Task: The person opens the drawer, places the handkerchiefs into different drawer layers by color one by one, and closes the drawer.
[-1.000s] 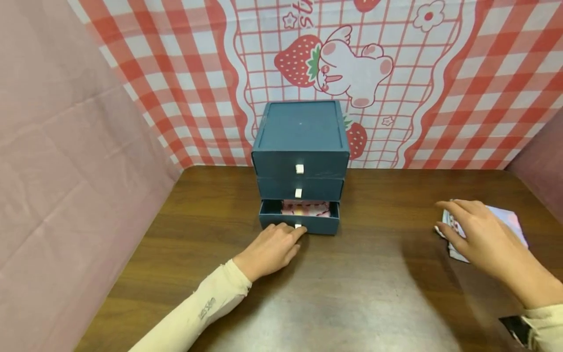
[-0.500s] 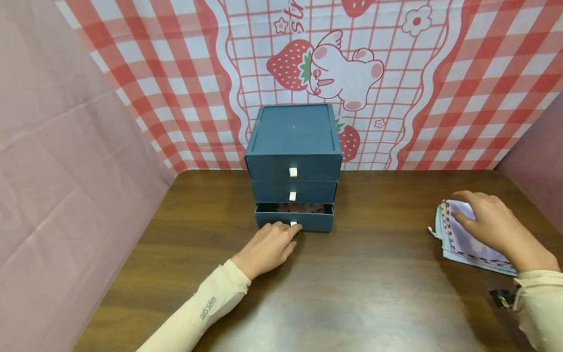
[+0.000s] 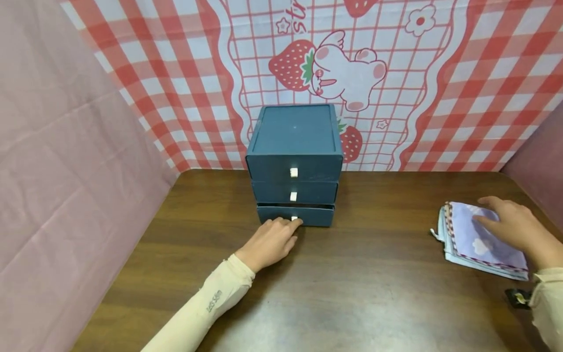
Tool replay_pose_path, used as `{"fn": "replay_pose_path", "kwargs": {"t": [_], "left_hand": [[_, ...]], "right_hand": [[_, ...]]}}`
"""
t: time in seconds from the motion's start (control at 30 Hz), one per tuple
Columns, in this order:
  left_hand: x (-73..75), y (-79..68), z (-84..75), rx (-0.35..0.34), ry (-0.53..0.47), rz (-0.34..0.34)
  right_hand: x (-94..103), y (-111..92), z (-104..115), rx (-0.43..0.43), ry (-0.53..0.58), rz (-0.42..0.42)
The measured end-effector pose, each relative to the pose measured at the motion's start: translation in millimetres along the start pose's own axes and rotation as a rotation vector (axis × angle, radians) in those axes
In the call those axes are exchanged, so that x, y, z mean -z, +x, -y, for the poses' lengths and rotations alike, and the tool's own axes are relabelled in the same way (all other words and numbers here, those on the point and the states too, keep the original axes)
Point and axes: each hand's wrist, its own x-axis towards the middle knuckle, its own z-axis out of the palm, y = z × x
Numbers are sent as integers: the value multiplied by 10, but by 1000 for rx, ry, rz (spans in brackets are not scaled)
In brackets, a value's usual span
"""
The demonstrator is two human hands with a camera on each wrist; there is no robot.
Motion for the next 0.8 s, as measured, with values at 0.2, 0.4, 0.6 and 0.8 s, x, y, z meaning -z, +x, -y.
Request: {"fn": "replay_pose_path", "kwargs": {"t": [0.2, 0.4, 0.6, 0.8], "left_hand": [[-39, 5, 25, 9, -12, -7], [-49, 29, 36, 11, -43, -13], [-45, 51, 55, 29, -79, 3], [-49, 56, 70, 63, -103, 20]], "right_hand": [[-14, -46, -139, -51, 33, 4], [-31, -111, -267, -119, 43, 29], [-46, -130, -292, -126, 41, 31], [-72, -99, -295, -109, 43, 35]]}}
